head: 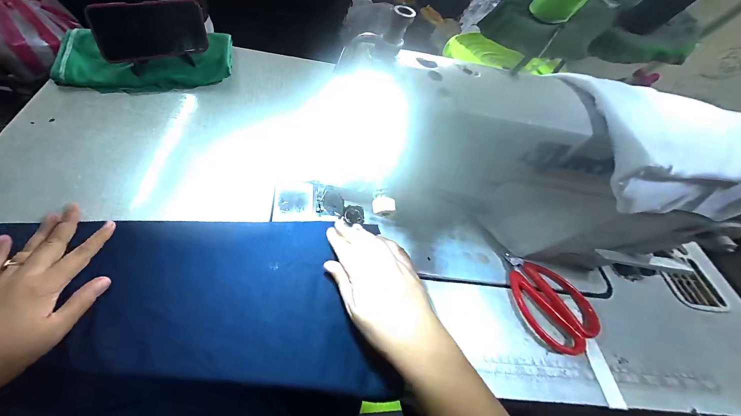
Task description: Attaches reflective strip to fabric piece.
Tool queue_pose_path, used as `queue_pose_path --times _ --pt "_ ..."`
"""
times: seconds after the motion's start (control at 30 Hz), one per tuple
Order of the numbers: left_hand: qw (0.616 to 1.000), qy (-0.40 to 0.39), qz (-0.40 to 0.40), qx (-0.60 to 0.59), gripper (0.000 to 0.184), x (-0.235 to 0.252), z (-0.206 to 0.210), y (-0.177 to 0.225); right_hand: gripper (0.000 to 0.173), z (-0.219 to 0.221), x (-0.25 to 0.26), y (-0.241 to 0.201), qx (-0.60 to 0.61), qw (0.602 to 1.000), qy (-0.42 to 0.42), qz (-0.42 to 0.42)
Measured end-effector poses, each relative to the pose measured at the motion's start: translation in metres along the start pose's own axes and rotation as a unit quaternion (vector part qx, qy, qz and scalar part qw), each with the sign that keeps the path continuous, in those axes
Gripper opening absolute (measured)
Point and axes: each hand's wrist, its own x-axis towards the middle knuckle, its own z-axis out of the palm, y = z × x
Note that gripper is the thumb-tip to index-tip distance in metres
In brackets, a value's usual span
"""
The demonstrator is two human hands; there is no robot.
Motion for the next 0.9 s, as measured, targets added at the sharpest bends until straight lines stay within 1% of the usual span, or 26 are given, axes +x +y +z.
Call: queue_pose_path --times 0.03,0.1,0.13,0.2,0.27,0.43,0.5,0.53,0.57,0.63,0.67,0.73,0.77,0.83,0.87,0.9 --pt "1.0 -0.004 -0.026 0.007 0.069 -0.003 -0.003 0.009 0.047 0.002 0.001 0.001 -0.016 0.999 -0.007 0.028" --pt "0.997 -0.029 -0.068 0.003 0.068 -0.009 -0.007 0.022 0.048 0.004 -0.009 0.004 -0.027 0.996 0.039 0.079" --pt "0.996 -0.038 -0.083 0.001 0.07 -0.012 -0.006 0.024 0.049 0.005 -0.018 0.003 -0.033 0.994 0.065 0.084" --pt "0.995 -0.029 -0.091 0.001 0.072 -0.014 0.0 0.022 0.052 0.011 -0.039 -0.005 -0.037 0.993 0.084 0.068" --pt "0.996 -0.01 -0.086 0.007 0.074 -0.009 0.005 0.016 0.055 0.022 -0.049 -0.009 -0.049 0.995 0.065 0.051" --pt "0.997 0.01 -0.066 0.025 0.079 0.014 0.009 -0.003 0.055 0.025 -0.023 -0.002 -0.048 0.998 0.039 0.035" --pt "0.997 0.002 -0.07 0.024 0.081 0.017 0.009 -0.005 0.053 0.019 -0.019 0.002 -0.009 0.999 0.028 0.035" --pt "0.997 0.004 -0.077 0.019 0.082 0.016 0.008 -0.004 0.05 0.015 -0.025 0.004 0.043 0.997 0.04 0.044" --pt "0.996 0.012 -0.089 0.012 0.083 0.012 0.007 -0.001 0.043 0.014 -0.038 0.007 0.106 0.989 0.087 0.059" --pt "0.991 0.037 -0.126 -0.006 0.084 0.002 0.002 0.007 0.023 0.009 -0.079 0.007 0.253 0.944 0.179 0.109" --pt "0.988 0.045 -0.146 -0.012 0.084 -0.003 0.001 0.011 0.017 0.004 -0.106 0.004 0.329 0.915 0.182 0.145" --pt "0.984 0.048 -0.169 -0.01 0.084 -0.012 0.006 0.014 0.01 -0.001 -0.147 -0.004 0.471 0.842 0.132 0.226" --pt "0.984 0.046 -0.175 -0.003 0.084 -0.014 0.009 0.015 0.009 0.005 -0.159 -0.006 0.515 0.812 0.126 0.245" --pt "0.984 0.034 -0.175 0.004 0.083 -0.012 0.007 0.019 0.014 0.02 -0.168 -0.007 0.548 0.792 0.154 0.22" --pt "0.984 0.019 -0.177 0.003 0.083 -0.011 0.006 0.022 0.014 0.023 -0.168 -0.01 0.583 0.766 0.162 0.216" --pt "0.983 0.005 -0.182 0.001 0.083 -0.012 0.004 0.022 0.015 0.026 -0.169 -0.017 0.637 0.717 0.168 0.23"
